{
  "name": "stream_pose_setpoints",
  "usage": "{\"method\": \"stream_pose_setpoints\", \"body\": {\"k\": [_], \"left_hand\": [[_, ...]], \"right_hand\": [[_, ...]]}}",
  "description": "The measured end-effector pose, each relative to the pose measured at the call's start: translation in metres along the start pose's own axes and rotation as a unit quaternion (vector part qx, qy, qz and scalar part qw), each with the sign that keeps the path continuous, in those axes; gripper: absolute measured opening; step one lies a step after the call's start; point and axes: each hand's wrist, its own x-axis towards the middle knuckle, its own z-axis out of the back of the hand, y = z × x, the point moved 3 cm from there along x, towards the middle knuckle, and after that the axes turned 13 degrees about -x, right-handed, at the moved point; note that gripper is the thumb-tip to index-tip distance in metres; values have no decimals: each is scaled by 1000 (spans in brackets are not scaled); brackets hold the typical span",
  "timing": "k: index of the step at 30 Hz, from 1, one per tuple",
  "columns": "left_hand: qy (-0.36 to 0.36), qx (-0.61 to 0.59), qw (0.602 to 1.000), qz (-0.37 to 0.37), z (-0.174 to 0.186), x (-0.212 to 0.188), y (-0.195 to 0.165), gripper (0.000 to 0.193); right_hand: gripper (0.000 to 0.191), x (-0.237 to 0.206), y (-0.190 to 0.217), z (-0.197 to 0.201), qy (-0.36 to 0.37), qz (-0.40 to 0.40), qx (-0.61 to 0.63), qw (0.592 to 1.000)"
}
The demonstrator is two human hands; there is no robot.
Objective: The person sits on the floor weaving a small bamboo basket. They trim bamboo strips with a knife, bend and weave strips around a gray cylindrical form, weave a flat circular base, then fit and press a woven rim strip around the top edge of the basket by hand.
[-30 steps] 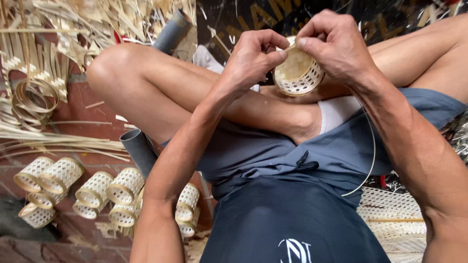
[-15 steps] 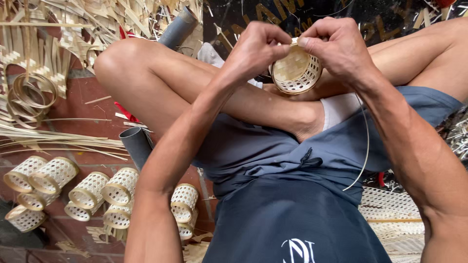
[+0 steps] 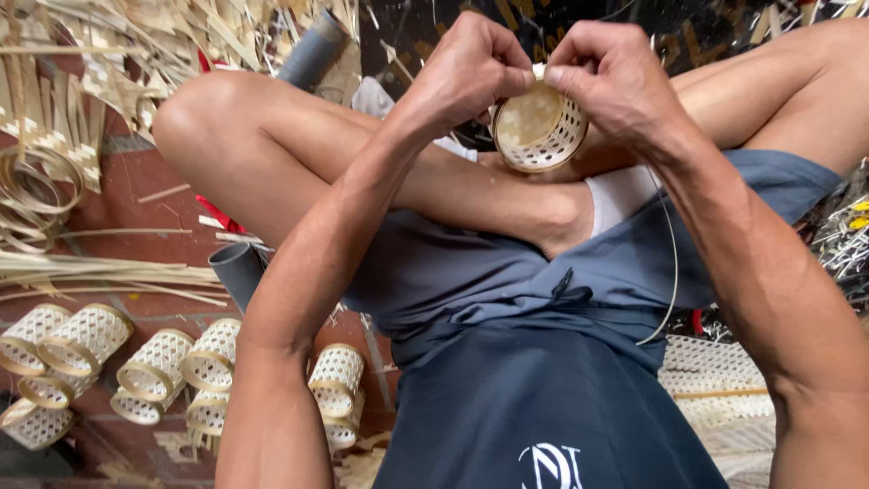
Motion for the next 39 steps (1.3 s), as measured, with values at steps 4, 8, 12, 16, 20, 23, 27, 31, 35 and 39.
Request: {"method": "stream_pose_setpoints", "body": {"k": [4, 8, 12, 16, 20, 23, 27, 31, 35, 39], "left_hand": [[-11, 50, 998, -21, -3, 4, -3, 13], [-11, 46, 999, -27, -5, 5, -6, 12], [2, 55, 999, 0, -7, 9, -8, 13], [20, 115, 993, -31, -11, 15, -13, 15], [-9, 140, 975, -172, -7, -1, -10, 14], [-106, -68, 992, -12, 3, -27, 15, 15], [-84, -107, 991, 17, 15, -36, 22, 16], [-61, -42, 997, -3, 26, -34, 17, 13], [-54, -18, 998, 29, 29, -32, 13, 11], [-26, 51, 998, -31, 28, -32, 6, 10]], "right_hand": [[9, -10, -4, -1, 6, -39, 124, 991], [9, -18, -4, -8, -55, -126, 162, 977], [7, -19, 4, -6, -108, -8, 52, 993], [9, -28, -9, -4, -65, -124, 145, 979], [11, -20, -3, -3, -58, -58, 105, 991], [12, 5, 7, -6, 24, -4, 20, 1000], [13, 30, 13, -6, 128, -53, -5, 990], [14, 30, 18, -13, 104, 22, -58, 993], [13, 13, 15, -32, -10, 17, -49, 999], [12, -2, 19, -46, -116, 74, -110, 984]]}}
